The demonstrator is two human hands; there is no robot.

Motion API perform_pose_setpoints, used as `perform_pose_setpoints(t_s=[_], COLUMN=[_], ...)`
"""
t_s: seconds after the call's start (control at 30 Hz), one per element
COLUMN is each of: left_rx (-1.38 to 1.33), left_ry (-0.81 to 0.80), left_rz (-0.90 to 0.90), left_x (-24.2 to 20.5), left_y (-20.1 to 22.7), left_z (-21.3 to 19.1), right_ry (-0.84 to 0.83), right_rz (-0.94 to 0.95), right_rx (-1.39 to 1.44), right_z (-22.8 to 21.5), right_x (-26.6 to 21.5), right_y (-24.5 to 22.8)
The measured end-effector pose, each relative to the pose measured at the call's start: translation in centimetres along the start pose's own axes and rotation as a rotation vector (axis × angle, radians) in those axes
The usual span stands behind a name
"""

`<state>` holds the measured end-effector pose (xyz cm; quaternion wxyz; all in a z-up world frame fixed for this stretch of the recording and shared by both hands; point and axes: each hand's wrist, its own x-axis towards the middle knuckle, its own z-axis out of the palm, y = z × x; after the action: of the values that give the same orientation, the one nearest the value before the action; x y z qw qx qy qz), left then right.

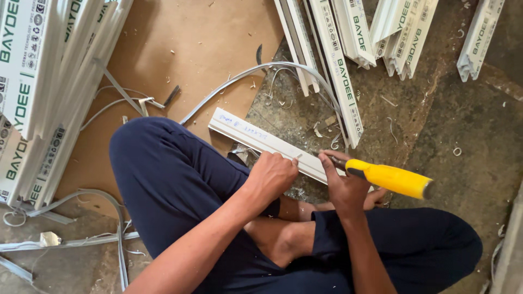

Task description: The person sits on the floor and uses a yellow-handled utility knife to strip a thin plastic strip from a white profile. They repeatedly score and peel the strip along the length of the profile, handling several profiles one at a time.

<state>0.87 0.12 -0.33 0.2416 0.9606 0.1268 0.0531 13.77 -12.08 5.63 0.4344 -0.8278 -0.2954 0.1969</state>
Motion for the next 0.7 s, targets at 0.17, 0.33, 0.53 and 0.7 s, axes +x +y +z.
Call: perform_pose_setpoints(t_s=[0.17, 0.33, 0.53, 0.7], left_rx=[0.003, 0.014, -0.013, -0.035], left_ry=[0.004, 0.022, -0.019, 0.032], left_rz=[0.001, -0.014, -0.01, -0.013], left_x=[0.0, 0.2, 0.0, -0.4], left_y=[0.0, 0.0, 0.1, -0.2], left_z=[-0.6, -0.1, -0.5, -0.2], right_ry=[-0.097, -0.041, -0.021, 0.027], right_rz=[-0.082, -0.084, -0.052, -0.038], right_rx=[-0.165, -0.138, -0.251, -0.085], right_z=[1.2, 1.3, 0.8, 1.0], right_x=[1.9, 1.3, 1.2, 1.2], right_y=[-0.2, -0.1, -0.6, -0.2])
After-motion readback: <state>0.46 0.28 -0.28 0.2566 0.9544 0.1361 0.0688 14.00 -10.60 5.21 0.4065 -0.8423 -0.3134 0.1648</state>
